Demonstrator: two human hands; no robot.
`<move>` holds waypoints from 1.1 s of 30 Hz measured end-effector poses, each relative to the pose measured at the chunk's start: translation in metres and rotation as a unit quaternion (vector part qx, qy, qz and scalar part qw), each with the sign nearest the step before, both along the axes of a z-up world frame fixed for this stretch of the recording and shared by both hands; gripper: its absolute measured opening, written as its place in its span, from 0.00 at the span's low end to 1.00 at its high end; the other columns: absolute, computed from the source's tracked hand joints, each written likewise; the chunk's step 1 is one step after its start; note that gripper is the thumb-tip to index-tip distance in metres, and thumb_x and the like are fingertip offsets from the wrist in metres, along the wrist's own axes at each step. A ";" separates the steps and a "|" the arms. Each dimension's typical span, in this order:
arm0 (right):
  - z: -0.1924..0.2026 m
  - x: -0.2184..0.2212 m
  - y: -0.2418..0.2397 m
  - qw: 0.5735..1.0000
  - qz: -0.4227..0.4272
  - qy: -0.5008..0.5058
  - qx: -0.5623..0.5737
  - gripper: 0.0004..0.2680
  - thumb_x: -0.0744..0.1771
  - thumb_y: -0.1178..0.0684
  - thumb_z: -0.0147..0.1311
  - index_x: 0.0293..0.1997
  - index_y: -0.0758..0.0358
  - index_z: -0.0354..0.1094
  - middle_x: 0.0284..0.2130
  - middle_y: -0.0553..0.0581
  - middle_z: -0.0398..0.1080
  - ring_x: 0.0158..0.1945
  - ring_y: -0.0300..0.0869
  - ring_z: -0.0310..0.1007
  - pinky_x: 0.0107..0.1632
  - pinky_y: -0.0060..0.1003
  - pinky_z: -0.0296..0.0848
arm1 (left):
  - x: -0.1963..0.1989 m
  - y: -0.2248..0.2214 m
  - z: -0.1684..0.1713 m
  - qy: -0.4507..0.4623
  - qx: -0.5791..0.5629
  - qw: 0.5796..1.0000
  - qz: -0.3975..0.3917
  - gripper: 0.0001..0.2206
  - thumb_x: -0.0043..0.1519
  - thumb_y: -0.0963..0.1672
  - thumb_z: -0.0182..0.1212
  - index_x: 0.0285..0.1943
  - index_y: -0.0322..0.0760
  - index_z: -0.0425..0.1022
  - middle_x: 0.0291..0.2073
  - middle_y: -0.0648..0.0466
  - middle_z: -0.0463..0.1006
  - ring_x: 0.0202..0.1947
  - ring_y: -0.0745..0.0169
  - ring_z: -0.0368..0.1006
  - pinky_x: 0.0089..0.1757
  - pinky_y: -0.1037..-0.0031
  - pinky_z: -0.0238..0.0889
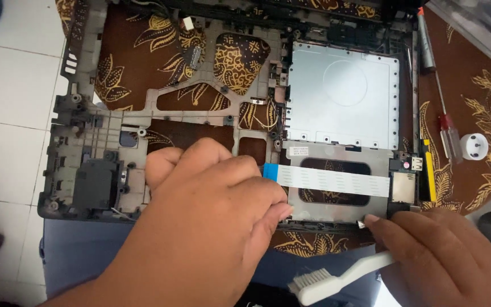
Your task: Cleaning a laptop chassis with a toothbrush and disassembling internal components using a screwdriver.
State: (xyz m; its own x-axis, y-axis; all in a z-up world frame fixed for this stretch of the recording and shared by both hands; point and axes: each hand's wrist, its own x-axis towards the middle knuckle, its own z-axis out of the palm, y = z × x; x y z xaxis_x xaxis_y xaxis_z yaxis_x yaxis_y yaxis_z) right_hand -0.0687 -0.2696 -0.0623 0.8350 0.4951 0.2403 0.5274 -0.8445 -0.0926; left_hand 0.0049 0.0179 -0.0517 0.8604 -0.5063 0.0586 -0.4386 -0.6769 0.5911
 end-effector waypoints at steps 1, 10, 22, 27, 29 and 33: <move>0.001 -0.001 0.003 1.000 0.000 0.001 0.000 0.07 0.66 0.61 0.56 0.45 0.65 0.78 0.37 0.66 0.73 0.33 0.55 0.73 0.42 0.54 0.77 | 0.000 0.000 0.001 0.001 0.000 1.000 0.000 0.09 0.63 0.49 0.63 0.30 0.54 0.82 0.21 0.69 0.67 0.32 0.59 0.58 0.37 0.57 0.44; 0.014 0.010 0.022 0.993 -0.064 0.045 0.093 0.06 0.64 0.57 0.57 0.40 0.69 0.77 0.33 0.66 0.72 0.29 0.50 0.71 0.37 0.45 0.70 | 0.003 0.002 -0.004 0.066 0.029 0.997 -0.037 0.08 0.65 0.53 0.63 0.34 0.60 0.82 0.24 0.67 0.70 0.36 0.55 0.61 0.40 0.48 0.44; 0.022 0.014 0.023 0.992 -0.060 0.064 0.089 0.04 0.64 0.55 0.59 0.38 0.58 0.78 0.31 0.54 0.74 0.24 0.38 0.67 0.33 0.35 0.67 | 0.002 0.001 -0.005 0.042 0.022 0.999 -0.007 0.08 0.62 0.52 0.66 0.29 0.62 0.81 0.21 0.71 0.69 0.37 0.59 0.64 0.39 0.52 0.43; 0.016 0.016 0.013 0.997 0.044 0.010 0.060 0.06 0.63 0.52 0.64 0.39 0.60 0.78 0.29 0.56 0.70 0.23 0.44 0.67 0.30 0.41 0.68 | 0.002 0.000 -0.003 0.029 0.020 0.999 -0.002 0.08 0.62 0.51 0.65 0.28 0.61 0.80 0.21 0.71 0.69 0.36 0.59 0.63 0.39 0.53 0.43; 0.014 0.016 0.019 0.997 0.035 0.003 0.074 0.05 0.62 0.54 0.66 0.36 0.60 0.77 0.28 0.57 0.69 0.22 0.43 0.65 0.29 0.40 0.66 | 0.002 0.000 -0.004 0.029 0.020 0.999 -0.002 0.08 0.62 0.52 0.66 0.29 0.61 0.81 0.21 0.71 0.69 0.37 0.59 0.63 0.39 0.52 0.43; 0.013 0.015 0.022 0.996 0.022 -0.009 0.089 0.04 0.62 0.57 0.67 0.34 0.61 0.76 0.27 0.57 0.69 0.22 0.43 0.65 0.28 0.39 0.66 | 0.001 0.001 -0.004 0.036 0.028 0.999 -0.009 0.09 0.64 0.53 0.63 0.30 0.61 0.81 0.22 0.71 0.70 0.39 0.58 0.64 0.40 0.51 0.43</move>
